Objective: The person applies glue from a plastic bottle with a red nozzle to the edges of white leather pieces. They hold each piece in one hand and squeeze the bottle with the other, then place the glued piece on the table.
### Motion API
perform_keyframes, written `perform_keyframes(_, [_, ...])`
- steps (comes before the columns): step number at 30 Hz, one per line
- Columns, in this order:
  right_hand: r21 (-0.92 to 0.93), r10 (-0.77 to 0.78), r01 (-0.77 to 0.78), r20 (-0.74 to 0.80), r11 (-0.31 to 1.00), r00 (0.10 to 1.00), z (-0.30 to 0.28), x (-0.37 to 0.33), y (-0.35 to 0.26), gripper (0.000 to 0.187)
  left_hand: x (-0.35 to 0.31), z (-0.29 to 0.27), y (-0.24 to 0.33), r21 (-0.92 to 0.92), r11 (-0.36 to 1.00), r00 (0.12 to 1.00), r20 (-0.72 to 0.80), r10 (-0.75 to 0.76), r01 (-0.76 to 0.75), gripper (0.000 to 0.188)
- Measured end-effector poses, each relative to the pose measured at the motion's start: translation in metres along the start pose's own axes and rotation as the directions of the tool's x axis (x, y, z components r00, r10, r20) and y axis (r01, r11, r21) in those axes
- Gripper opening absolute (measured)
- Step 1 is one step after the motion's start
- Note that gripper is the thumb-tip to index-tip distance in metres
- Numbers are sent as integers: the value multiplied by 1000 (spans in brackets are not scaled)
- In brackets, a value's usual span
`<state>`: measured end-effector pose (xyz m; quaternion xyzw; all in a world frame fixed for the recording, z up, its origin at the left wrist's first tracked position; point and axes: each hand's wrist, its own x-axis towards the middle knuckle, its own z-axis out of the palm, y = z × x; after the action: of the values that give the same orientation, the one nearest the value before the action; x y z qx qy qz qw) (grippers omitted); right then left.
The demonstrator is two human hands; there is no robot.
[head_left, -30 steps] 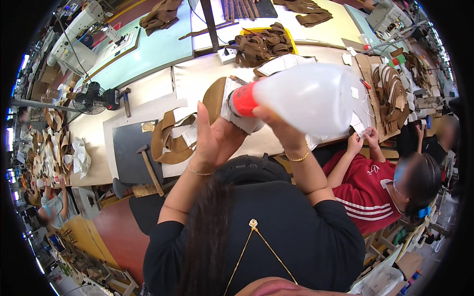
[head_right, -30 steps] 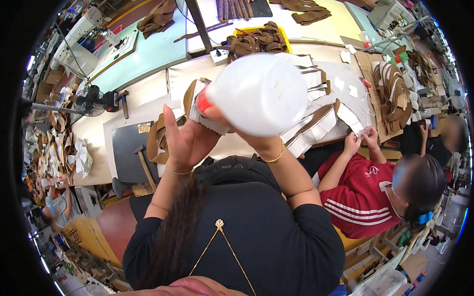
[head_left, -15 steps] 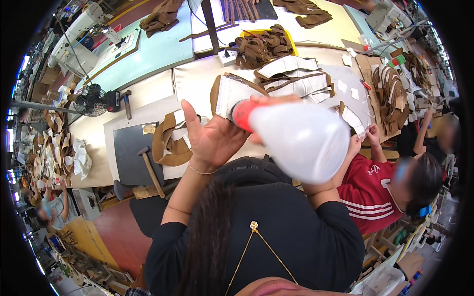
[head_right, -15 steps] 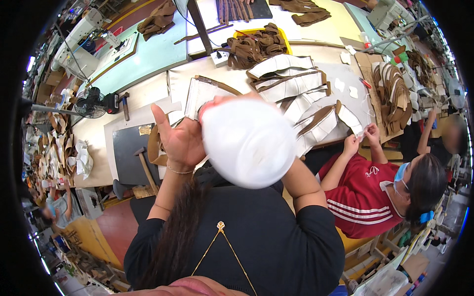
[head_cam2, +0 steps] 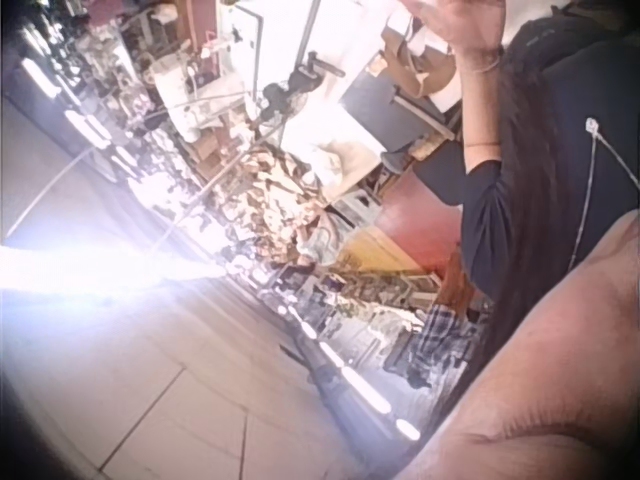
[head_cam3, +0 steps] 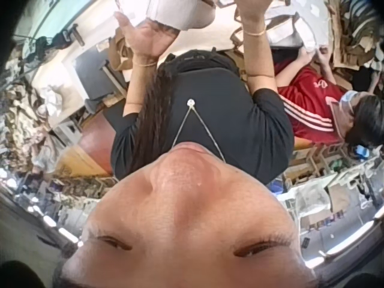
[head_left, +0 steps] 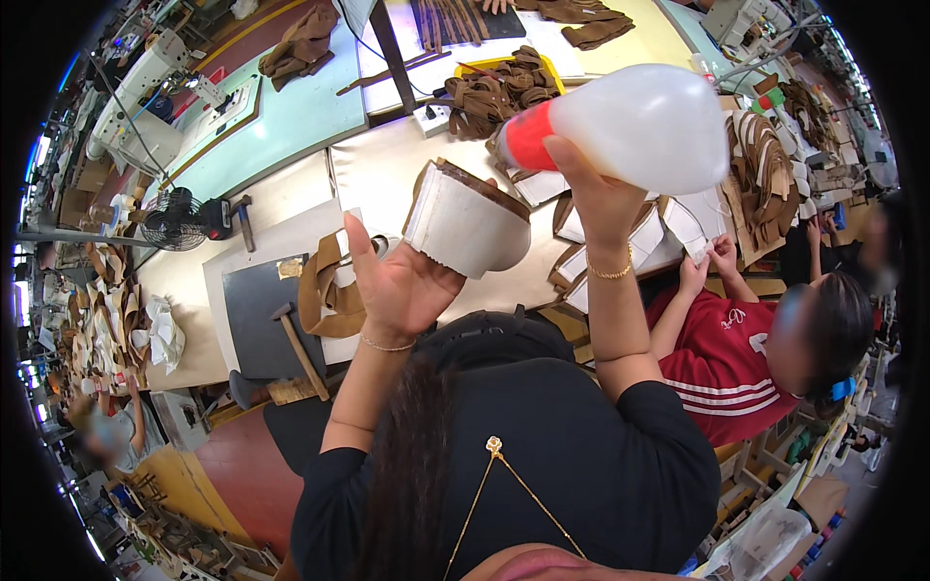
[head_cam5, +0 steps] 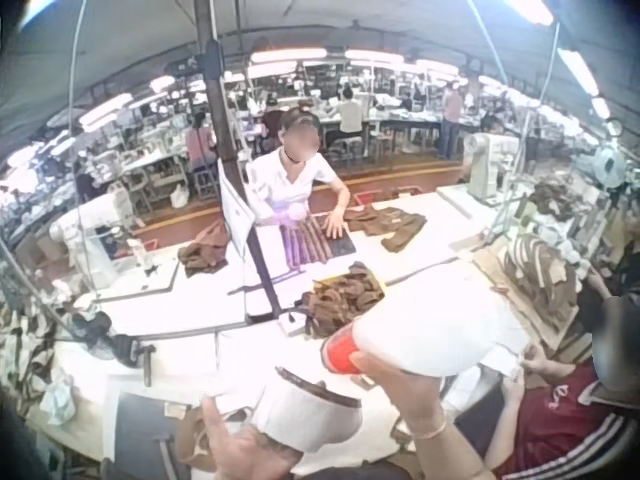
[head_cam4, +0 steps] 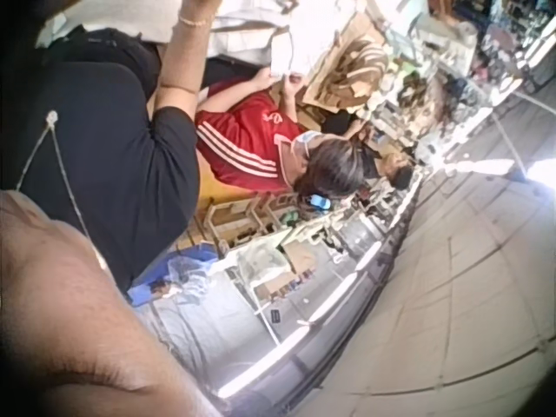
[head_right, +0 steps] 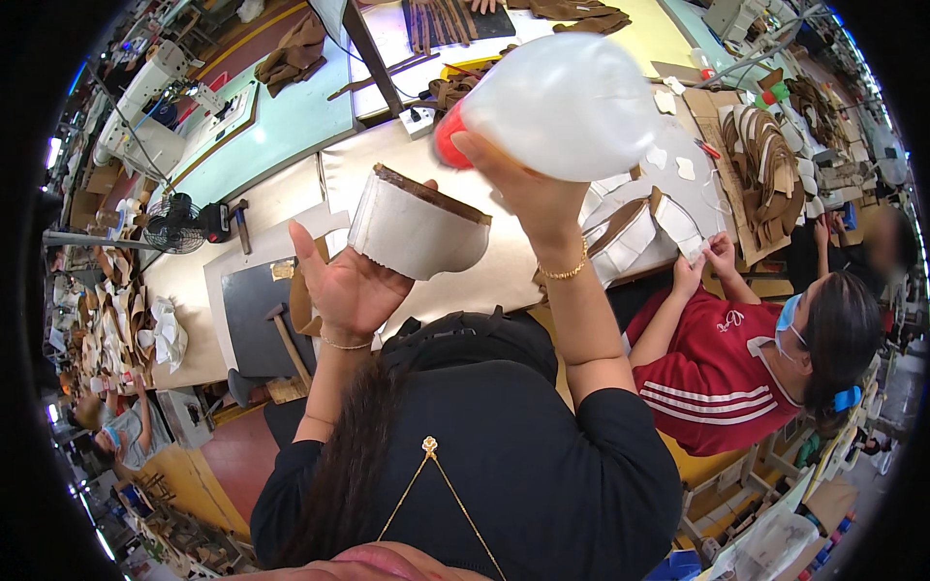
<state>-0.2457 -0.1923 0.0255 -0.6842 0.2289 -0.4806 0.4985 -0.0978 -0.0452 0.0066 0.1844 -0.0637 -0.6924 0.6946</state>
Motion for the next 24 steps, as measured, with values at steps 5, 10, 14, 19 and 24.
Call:
perform_keyframes(5, [-371,-305,256,-78,892,949,15,7,9,40,3,2,-3,81,997,999,-47,1,3,107])
perform_keyframes(10, [-111,-239,236,-11,965,971,4,8,-10,41,4,3,4,-11,1000,1000,6,-6,6,103])
perform_keyframes(14, [-200,-305,321,106,926,946,2,-16,19,46,10,14,14,-83,997,1000,-22,0,-2,98])
perform_keyframes(19, [-417,-329,244,-146,875,933,-8,1,-4,36,16,19,29,-111,992,982,-186,44,-66,90])
perform_keyframes(24, [-146,-256,225,-247,963,934,-7,-5,-21,38,35,-14,16,-109,989,971,-227,73,-100,85])
